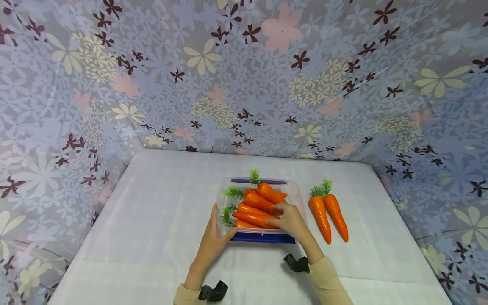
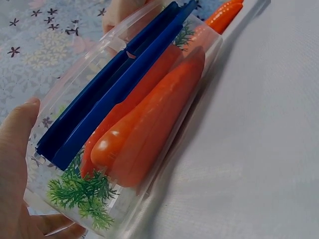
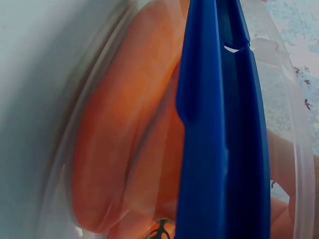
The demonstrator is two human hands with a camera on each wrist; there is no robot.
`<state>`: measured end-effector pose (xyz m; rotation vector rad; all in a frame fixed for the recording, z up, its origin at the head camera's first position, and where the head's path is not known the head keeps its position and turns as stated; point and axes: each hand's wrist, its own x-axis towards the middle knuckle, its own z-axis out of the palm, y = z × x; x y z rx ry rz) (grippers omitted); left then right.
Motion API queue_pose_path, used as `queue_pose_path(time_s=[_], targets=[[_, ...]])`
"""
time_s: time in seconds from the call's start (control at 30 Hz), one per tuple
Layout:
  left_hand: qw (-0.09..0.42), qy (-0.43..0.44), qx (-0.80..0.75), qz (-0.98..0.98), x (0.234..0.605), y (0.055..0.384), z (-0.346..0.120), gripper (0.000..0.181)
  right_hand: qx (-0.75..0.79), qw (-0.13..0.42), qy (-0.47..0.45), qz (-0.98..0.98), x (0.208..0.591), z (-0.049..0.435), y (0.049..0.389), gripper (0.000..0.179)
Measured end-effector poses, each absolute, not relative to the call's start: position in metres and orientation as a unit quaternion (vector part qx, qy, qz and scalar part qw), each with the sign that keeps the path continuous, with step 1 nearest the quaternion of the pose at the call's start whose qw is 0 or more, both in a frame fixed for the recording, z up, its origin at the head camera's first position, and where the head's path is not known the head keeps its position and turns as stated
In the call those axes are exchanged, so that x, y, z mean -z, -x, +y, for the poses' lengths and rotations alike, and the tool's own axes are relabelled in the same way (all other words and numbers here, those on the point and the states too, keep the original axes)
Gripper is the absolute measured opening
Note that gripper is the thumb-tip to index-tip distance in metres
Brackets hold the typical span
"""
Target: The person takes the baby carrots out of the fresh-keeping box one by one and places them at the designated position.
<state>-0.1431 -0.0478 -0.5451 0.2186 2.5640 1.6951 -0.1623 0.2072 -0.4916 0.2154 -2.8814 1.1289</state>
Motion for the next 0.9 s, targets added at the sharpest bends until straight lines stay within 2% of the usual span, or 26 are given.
queue_pose_path(time_s=[0.63, 0.8, 0.9], targets=[[0.031, -0.074, -0.548, 0.832, 0.5433, 0.1424, -0.0479, 0.1, -0.348, -0.058, -0.106, -0.93, 0.4915, 0.2107, 0.1686, 0.043], [0.03, -0.074, -0.543, 0.836, 0.5447, 0.1427, -0.0475, 0.099, -0.352, -0.057, -0.112, -0.927, 0.4921, 0.2112, 0.1683, 0.042], [0.03, -0.072, -0.545, 0.834, 0.5446, 0.1425, -0.0473, 0.099, -0.35, -0.034, -0.113, -0.929, 0.4926, 0.2106, 0.1675, 0.041]])
